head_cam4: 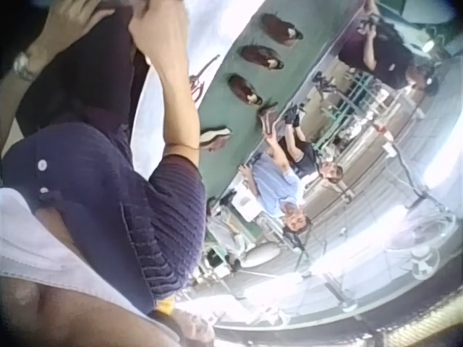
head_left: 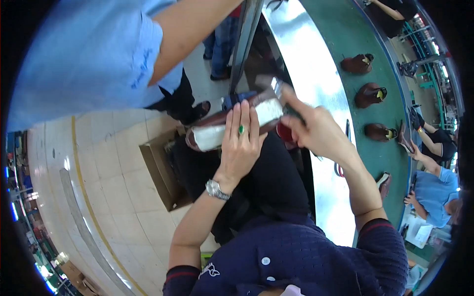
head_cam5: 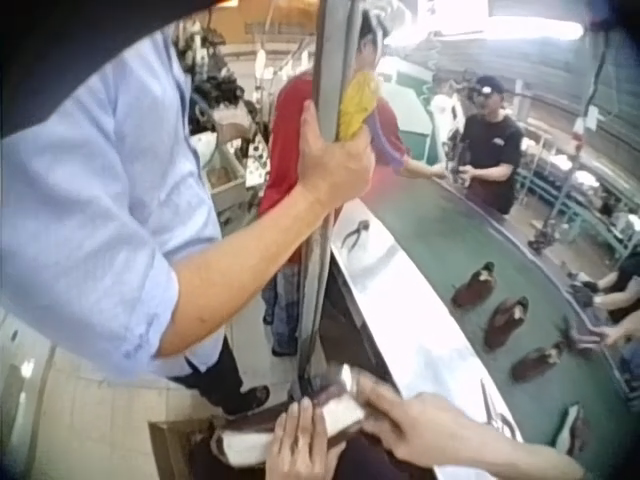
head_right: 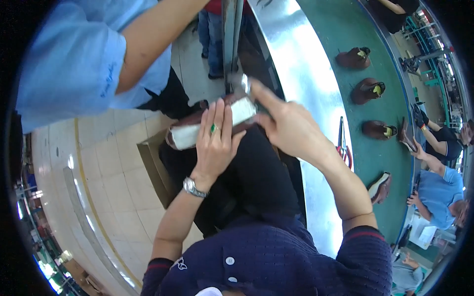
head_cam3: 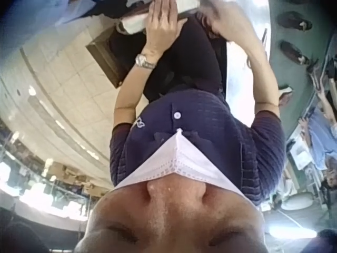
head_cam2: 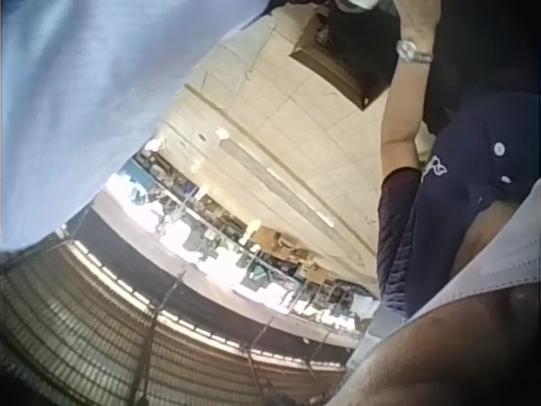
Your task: Trim and shape the leather upper and sole components of a shoe during production.
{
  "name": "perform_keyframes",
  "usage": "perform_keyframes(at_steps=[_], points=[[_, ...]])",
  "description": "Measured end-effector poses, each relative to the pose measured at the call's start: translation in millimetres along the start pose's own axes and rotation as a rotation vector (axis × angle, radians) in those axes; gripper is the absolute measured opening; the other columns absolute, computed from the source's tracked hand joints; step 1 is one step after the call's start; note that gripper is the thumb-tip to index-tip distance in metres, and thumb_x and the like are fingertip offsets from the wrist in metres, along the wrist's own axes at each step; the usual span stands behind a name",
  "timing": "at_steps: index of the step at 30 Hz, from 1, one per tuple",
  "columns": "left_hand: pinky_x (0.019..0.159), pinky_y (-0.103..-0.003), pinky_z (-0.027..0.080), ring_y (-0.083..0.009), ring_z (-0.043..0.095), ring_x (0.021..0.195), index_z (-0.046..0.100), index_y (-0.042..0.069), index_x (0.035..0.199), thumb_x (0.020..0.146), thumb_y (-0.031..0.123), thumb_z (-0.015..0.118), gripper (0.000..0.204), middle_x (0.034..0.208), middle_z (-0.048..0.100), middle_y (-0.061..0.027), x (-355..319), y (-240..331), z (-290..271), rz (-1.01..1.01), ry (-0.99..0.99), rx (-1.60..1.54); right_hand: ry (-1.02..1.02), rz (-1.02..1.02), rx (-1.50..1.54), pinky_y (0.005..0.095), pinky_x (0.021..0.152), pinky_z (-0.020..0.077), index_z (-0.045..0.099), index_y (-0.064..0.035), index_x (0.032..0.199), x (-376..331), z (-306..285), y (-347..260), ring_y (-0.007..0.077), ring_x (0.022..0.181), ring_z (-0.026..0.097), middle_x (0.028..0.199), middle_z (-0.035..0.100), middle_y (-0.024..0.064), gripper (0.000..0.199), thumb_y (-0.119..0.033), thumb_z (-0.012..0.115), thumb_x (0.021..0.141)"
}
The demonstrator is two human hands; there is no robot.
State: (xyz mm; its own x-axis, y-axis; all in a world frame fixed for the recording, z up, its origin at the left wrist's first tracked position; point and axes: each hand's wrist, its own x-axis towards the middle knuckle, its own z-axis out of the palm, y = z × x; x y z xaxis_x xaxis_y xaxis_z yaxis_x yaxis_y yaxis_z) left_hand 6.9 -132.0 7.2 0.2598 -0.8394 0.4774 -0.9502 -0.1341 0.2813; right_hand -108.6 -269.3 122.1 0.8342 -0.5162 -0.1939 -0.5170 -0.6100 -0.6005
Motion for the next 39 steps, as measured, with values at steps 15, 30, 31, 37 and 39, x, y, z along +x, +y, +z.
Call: perform_keyframes(at_steps=[15,30,31,37,39], points=[[0.096,-0.040,0.046,-0.0351,0.053,0.116,0.061,-0.006,0.112,0.072,0.025,0.078,0.054,0.119,0.056,-0.0196,19.3,-6.3,-31.1,-0.179,-0.041,-0.347,-0.075,0.024,-0.389,0.0484,0.060,0.0514,0.031,-0.0069,0.144,-10.4,24.4,-3.2,0.0399,0.060,0.064,0.071,0.064,0.0226,0.057,-0.012,0.055,0.092],[0.083,-0.040,0.050,-0.0328,0.065,0.091,0.052,-0.004,0.126,0.082,0.009,0.067,0.047,0.098,0.066,-0.0229,23.5,-73.1,-72.4,-0.195,-0.286,-0.636,-0.457,0.370,0.534,0.0337,0.074,0.0543,0.025,-0.0041,0.147,-21.5,32.7,-44.8,0.0219,0.078,0.068,0.088,0.066,0.0145,0.056,-0.013,0.051,0.098],[0.083,-0.040,0.050,-0.0328,0.065,0.091,0.052,-0.004,0.126,0.082,0.009,0.067,0.047,0.098,0.066,-0.0229,18.5,-67.3,-68.3,-0.201,-0.285,-0.637,-0.417,0.232,0.252,0.0350,0.070,0.0543,0.026,-0.0024,0.145,-25.9,37.8,-44.0,0.0234,0.071,0.068,0.078,0.066,0.0153,0.054,-0.012,0.050,0.098],[0.107,-0.043,0.034,-0.0376,0.050,0.113,0.047,-0.017,0.127,0.080,0.006,0.054,0.053,0.123,0.054,-0.0315,-12.2,-33.8,-46.2,0.096,-0.173,0.199,-0.445,0.153,-0.015,0.0335,0.061,0.0522,0.034,-0.0031,0.143,-18.0,12.9,-49.5,0.0237,0.061,0.067,0.066,0.064,0.0127,0.054,-0.009,0.056,0.094],[0.109,-0.044,0.033,-0.0402,0.049,0.116,0.046,-0.018,0.128,0.081,0.007,0.052,0.053,0.124,0.052,-0.0353,-17.7,-31.6,-46.4,0.079,-0.173,0.178,-0.183,-0.114,-0.101,0.0361,0.061,0.0522,0.032,-0.0043,0.145,-17.5,4.5,-62.6,0.0287,0.062,0.067,0.065,0.062,0.0147,0.059,-0.009,0.058,0.092]])
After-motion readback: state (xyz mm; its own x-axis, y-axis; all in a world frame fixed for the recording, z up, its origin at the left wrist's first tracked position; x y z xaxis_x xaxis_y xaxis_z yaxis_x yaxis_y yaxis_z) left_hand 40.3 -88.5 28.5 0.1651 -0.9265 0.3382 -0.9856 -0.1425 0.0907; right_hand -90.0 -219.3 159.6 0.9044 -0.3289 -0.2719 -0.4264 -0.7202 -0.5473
